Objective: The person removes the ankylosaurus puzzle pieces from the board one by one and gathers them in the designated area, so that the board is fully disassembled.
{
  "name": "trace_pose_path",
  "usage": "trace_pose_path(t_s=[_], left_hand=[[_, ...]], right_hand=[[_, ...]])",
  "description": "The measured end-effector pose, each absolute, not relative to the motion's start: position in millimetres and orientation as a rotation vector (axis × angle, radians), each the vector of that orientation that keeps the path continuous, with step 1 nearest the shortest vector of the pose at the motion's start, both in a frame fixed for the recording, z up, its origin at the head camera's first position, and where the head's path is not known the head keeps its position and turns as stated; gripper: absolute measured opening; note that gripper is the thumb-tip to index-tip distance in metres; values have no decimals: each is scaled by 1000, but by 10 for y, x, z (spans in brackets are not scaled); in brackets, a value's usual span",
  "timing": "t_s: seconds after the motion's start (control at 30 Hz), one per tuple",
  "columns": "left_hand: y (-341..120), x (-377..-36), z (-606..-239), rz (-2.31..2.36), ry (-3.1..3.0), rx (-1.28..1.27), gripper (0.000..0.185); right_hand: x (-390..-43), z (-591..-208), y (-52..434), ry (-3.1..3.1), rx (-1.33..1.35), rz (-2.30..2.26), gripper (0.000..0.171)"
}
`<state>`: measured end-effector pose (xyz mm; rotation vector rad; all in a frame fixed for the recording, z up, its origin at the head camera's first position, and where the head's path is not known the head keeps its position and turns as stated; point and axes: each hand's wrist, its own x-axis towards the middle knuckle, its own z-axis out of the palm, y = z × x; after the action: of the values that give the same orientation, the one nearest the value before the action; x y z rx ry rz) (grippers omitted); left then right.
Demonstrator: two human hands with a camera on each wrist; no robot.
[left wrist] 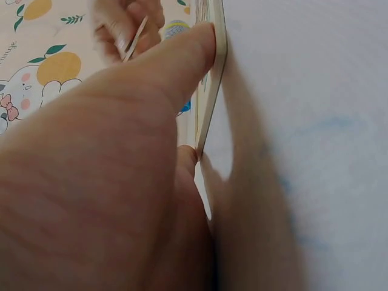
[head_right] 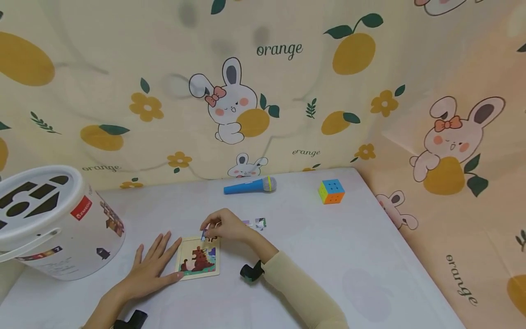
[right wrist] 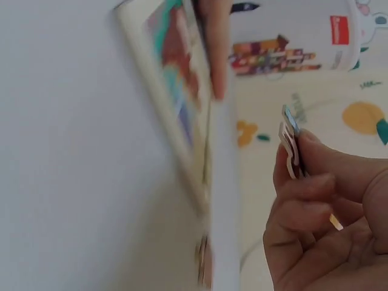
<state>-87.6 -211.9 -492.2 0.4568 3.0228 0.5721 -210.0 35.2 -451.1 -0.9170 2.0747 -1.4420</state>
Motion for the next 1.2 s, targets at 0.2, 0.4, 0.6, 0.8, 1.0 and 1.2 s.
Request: trace_pose_path(t_s=[0.2, 0.4, 0.6, 0.8, 1.0, 1.2], left_hand=[[-2133, -866, -4934, 568, 3025, 450, 87], [-2125, -848, -4906, 600, 3021, 445, 87], [-2109, -844, -4879, 614, 3025, 451, 87], [-2118, -858, -4909, 598, 3018, 451, 87], [-2125, -875, -4942, 589, 3029, 457, 88], [-2129, -879, -4943, 593, 3035, 460, 87]], right_hand=[[-2121, -4514, 636, 2093, -916, -1329, 14], [-2110, -4524, 749, 2190, -943, -1215, 14], [-2110, -4575, 750, 2218, -928, -1173, 13], [-2127, -4596, 724, 2224, -917, -1147, 13], [-2114, -4583, 718, 2258, -944, -1094, 13], [-2101, -4569, 714, 2289, -958, -1069, 13]])
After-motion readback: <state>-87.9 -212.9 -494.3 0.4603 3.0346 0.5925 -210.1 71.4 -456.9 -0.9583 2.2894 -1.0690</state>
